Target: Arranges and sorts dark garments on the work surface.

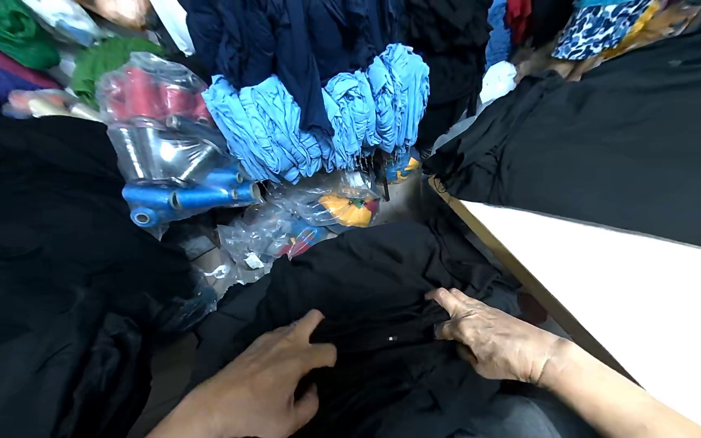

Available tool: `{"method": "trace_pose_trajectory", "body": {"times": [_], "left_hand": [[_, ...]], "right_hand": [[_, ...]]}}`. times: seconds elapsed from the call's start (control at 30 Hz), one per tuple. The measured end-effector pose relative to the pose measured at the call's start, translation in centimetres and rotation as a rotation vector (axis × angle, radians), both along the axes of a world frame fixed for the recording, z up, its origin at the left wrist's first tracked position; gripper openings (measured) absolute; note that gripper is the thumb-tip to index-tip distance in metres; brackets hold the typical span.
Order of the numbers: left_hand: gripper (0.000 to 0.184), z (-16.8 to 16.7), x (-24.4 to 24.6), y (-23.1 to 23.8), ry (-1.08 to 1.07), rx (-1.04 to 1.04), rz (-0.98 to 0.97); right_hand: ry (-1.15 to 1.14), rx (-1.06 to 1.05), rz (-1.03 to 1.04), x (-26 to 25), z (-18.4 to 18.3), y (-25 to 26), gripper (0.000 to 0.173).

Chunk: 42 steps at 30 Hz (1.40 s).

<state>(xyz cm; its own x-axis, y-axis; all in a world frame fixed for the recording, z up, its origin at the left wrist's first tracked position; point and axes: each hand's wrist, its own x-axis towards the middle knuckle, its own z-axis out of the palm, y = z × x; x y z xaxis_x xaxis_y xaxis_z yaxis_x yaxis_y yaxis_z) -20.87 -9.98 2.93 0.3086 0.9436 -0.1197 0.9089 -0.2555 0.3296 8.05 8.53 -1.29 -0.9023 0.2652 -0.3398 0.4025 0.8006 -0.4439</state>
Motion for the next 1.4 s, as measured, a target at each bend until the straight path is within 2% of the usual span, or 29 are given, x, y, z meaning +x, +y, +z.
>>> {"method": "trace_pose_trajectory", "body": {"times": [0.07,0.1,0.17,0.2,0.23,0.27,0.3,0.37,0.43,0.53,0.63,0.73,0.8,0.87,0.93,1.0,1.07,1.1,1.17,1.2,1.23,1.3,1.37,1.4], "left_hand": [[0.045,0.8,-1.2,0.7,0.028,0.158,0.016],[0.048,1.0,-1.9,1.1,0.043,0.277,0.017],[0.027,2.3,-3.3,2.0,0.086,0.474,-0.017],[0.014,3.9,-3.3,2.2,0.137,0.494,0.0],[0.006,6.4,-2.4,2.0,0.188,0.427,0.068],[0.004,9.1,-0.4,1.9,0.173,0.303,0.189],[0.005,10.4,0.2,1.5,0.17,0.269,0.239],[0.015,8.6,-3.2,-0.8,0.153,0.41,0.115],[0.025,5.7,-5.9,-3.2,0.172,0.454,0.022],[0.046,3.2,-5.4,-3.8,0.208,0.419,-0.032],[0.029,3.7,-5.9,-1.8,0.23,0.446,-0.001],[0.026,5.7,-5.8,-0.4,0.282,0.48,0.069],[0.028,6.0,-3.2,-1.3,0.186,0.268,0.173],[0.041,4.8,-0.9,-2.6,0.161,-0.086,0.236],[0.054,0.4,-1.1,-3.9,0.158,-0.101,0.137],[0.06,-1.5,-1.0,-4.3,0.204,-0.082,0.145],[0.051,0.3,0.0,-3.3,0.268,-0.322,0.28],[0.047,1.5,0.4,-2.6,0.26,-0.395,0.335],[0.046,3.1,0.8,-2.5,0.172,-0.342,0.389],[0.051,3.1,0.9,-3.1,0.158,-0.267,0.343],[0.056,2.2,0.6,-3.7,0.169,-0.198,0.271],[0.062,-0.2,0.1,-4.3,0.219,-0.166,0.167],[0.059,-1.0,0.2,-4.0,0.264,-0.234,0.171],[0.054,-0.8,0.4,-3.8,0.278,-0.268,0.192]], "right_hand": [[-0.093,-0.014,-0.019,-0.3,1.3,0.0,0.04],[-0.032,0.025,-0.025,-0.3,1.5,0.0,0.038],[0.4,0.229,-0.02,-0.4,1.0,0.8,0.019],[0.586,0.308,-0.022,-1.0,1.4,1.6,0.013],[0.701,0.362,-0.029,-1.8,2.4,2.3,0.01],[0.786,0.392,-0.031,-2.7,3.6,2.6,0.01],[0.847,0.408,-0.012,-3.5,4.5,2.6,0.016],[0.915,0.37,0.057,-4.4,5.3,2.1,0.027],[0.94,0.313,0.089,-4.6,4.7,1.4,0.026],[0.887,0.304,0.084,-4.1,3.5,2.2,0.015],[0.786,0.441,0.164,-4.6,5.3,4.4,0.015],[0.774,0.566,0.166,-6.1,8.1,4.8,0.019],[0.767,0.517,0.114,-6.5,6.4,3.4,0.016],[0.618,0.371,0.06,-6.2,2.6,1.3,0.019],[0.303,0.155,0.01,-6.4,-0.2,-0.5,0.041],[0.066,0.072,-0.022,-7.1,-0.7,-1.3,0.052],[0.006,0.083,-0.029,-7.3,0.3,-1.6,0.055],[0.09,0.137,-0.038,-7.1,0.4,-1.5,0.054],[0.368,0.312,-0.064,-6.7,-0.3,-1.4,0.049],[0.459,0.388,-0.066,-6.9,-0.8,-1.6,0.045],[0.448,0.402,-0.061,-7.1,-1.0,-2.0,0.045],[0.205,0.276,-0.025,-7.4,-0.7,-2.7,0.052],[-0.04,0.163,-0.001,-7.9,0.1,-2.9,0.06],[-0.098,0.141,0.002,-8.1,0.6,-3.0,0.058]]}}
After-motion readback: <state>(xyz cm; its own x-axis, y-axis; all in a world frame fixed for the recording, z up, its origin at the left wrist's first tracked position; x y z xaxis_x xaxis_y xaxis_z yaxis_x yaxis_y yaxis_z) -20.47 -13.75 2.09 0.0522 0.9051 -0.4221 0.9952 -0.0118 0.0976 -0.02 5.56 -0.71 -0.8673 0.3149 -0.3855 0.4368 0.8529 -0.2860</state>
